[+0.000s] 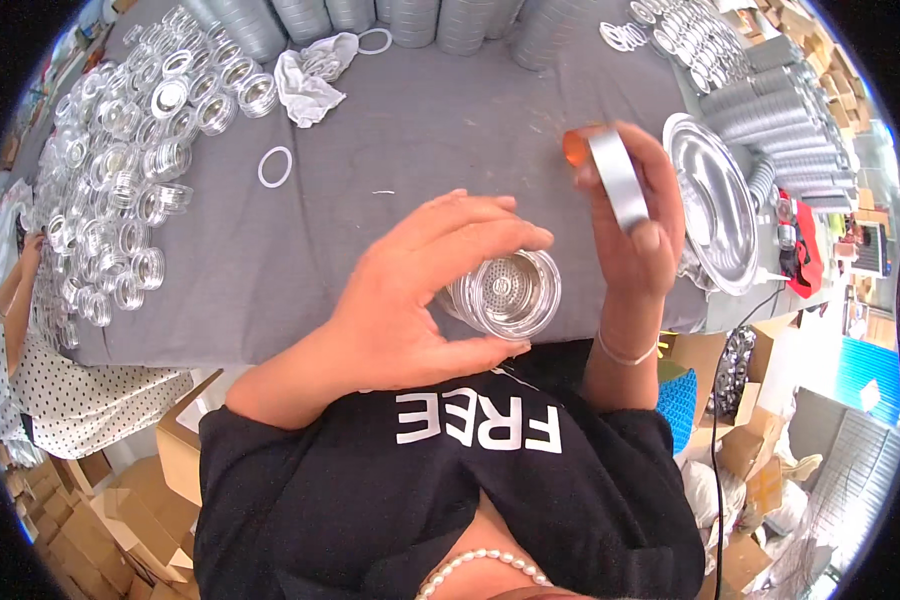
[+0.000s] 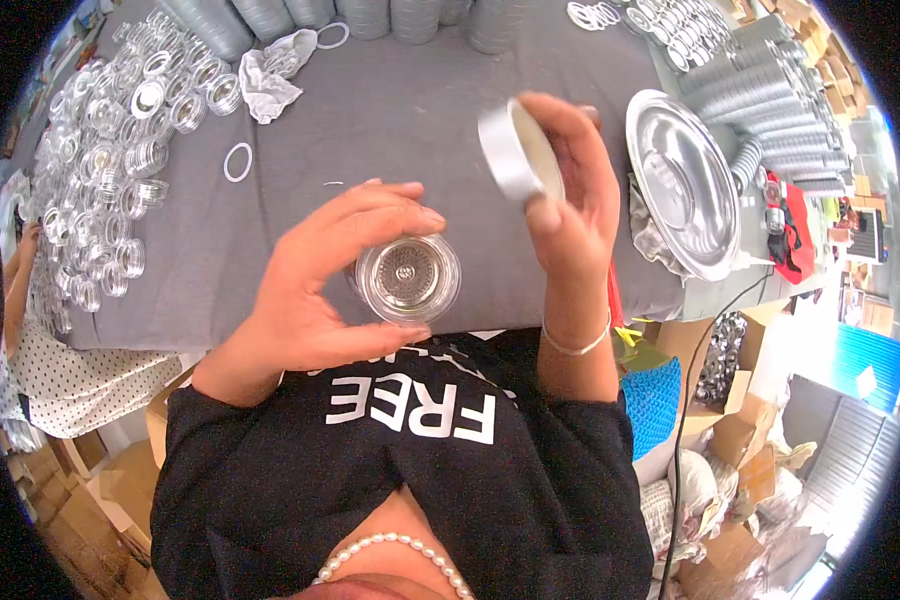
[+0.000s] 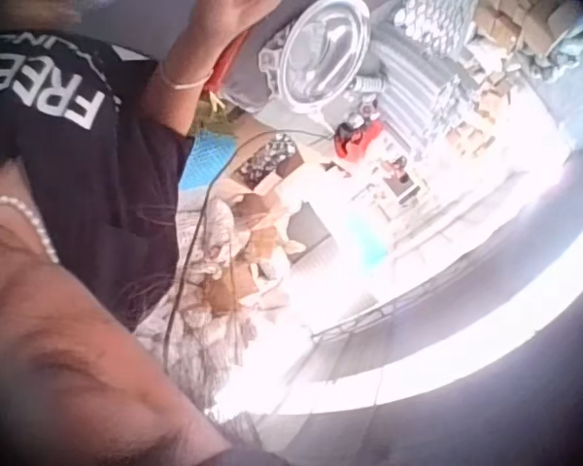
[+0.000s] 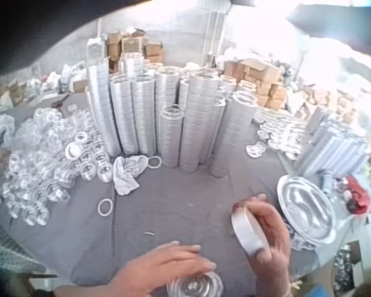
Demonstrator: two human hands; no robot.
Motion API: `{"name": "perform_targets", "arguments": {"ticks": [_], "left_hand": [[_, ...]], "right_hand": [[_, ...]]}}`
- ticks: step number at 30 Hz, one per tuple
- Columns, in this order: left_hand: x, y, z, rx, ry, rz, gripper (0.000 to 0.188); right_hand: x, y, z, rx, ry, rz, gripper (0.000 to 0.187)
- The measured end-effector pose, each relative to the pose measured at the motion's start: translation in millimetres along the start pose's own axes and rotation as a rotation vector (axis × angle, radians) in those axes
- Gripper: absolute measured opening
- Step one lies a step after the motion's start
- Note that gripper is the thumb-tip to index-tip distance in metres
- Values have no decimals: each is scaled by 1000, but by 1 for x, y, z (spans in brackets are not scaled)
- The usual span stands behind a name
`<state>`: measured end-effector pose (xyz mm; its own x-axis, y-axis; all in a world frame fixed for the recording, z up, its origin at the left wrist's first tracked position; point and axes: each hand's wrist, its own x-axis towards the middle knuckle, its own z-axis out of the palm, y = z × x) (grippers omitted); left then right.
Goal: The person applies adhesive to the rim of white plastic rings using a squeeze bottle. They then place a clear plastic insert into a clear plastic cup and press the adhesive-coated ring onto the cup to secure the insert. Finally, they use a rubber mallet to tap the ring into place and stack the finished unit.
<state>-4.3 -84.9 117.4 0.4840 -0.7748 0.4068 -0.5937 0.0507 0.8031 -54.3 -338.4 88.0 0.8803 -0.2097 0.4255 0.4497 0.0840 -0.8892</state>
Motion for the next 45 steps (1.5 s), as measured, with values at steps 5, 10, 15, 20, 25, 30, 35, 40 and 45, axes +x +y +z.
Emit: {"name": "perform_targets", "arguments": {"ticks": [5, 10, 15, 20, 25, 30, 35, 40, 45], "left_hand": [[-11, -3, 14, -121, 216, -52, 67], [-22, -25, 28, -171, 270, 5, 80], [-28, -20, 32, -330, 291, -100, 92], [-26, -20, 20, -276, 312, 0, 86], [-25, -37, 21, -177, 253, 73, 73], [-41, -53, 45, -269, 363, 48, 79], [-58, -61, 42, -96, 353, -111, 99], [-50, -68, 46, -129, 352, -147, 102], [-37, -50, 42, -26, 407, -123, 107]], "right_hand": [[-34, -40, 24, -56, 71, 64, 95], [-32, -42, 29, -117, -37, -74, 86], [-19, -45, 47, -505, -222, -156, 75], [-15, -39, 53, -678, -329, -171, 69], [-19, -23, 54, -589, -340, -149, 73], [-40, 23, 65, -301, -204, -231, 77], [-48, 45, 76, -232, -106, -351, 76], [-54, 63, 80, -260, 5, -460, 77], [-54, 47, 65, -371, -101, -351, 90]]}}
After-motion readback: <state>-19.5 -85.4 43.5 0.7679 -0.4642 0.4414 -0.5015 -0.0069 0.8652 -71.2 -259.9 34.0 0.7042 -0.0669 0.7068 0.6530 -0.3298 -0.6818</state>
